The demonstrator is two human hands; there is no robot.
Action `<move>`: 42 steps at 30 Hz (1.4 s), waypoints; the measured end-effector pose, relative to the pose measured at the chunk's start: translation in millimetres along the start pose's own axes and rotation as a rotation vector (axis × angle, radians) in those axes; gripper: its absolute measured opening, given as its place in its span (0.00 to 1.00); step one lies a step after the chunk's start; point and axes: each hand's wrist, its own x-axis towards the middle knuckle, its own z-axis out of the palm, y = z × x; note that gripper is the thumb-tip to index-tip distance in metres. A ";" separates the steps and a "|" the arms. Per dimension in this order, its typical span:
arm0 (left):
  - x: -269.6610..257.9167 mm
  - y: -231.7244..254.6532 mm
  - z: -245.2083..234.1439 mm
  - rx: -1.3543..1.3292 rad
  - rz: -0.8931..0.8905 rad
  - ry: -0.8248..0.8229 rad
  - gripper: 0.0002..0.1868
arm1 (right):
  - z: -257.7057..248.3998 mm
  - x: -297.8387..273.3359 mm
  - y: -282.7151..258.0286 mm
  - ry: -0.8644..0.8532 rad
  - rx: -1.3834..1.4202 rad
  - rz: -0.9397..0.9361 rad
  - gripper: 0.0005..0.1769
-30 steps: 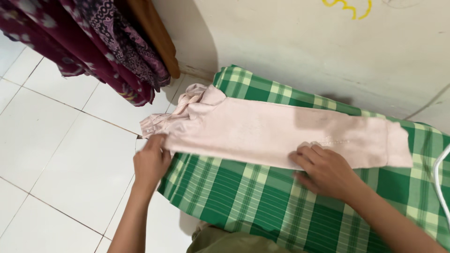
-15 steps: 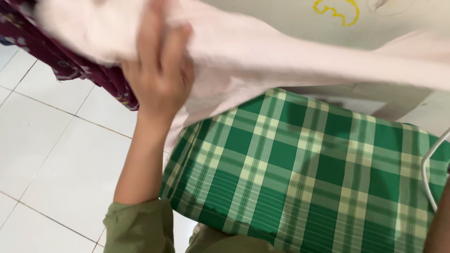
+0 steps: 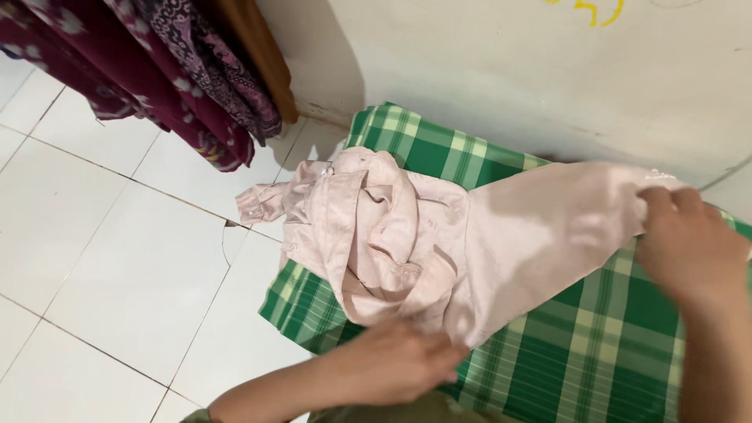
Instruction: The person irons a light pink dress on a green checkered ironing board. They smooth the fabric, move the iron across the body and sleeves, and repeatedly reposition the dress to iron different sections.
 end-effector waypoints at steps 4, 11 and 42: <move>4.1 -23.2 -29.2 0.403 -0.182 0.509 0.23 | -44.5 1.5 -64.7 0.173 0.264 -0.200 0.16; -8.3 -53.3 -49.8 0.381 -0.644 0.079 0.27 | -39.7 -49.2 -122.4 -0.745 0.568 -0.745 0.32; 293.5 -117.1 -157.4 0.341 0.151 0.571 0.15 | 49.5 68.6 -341.7 -0.564 2.512 -0.096 0.40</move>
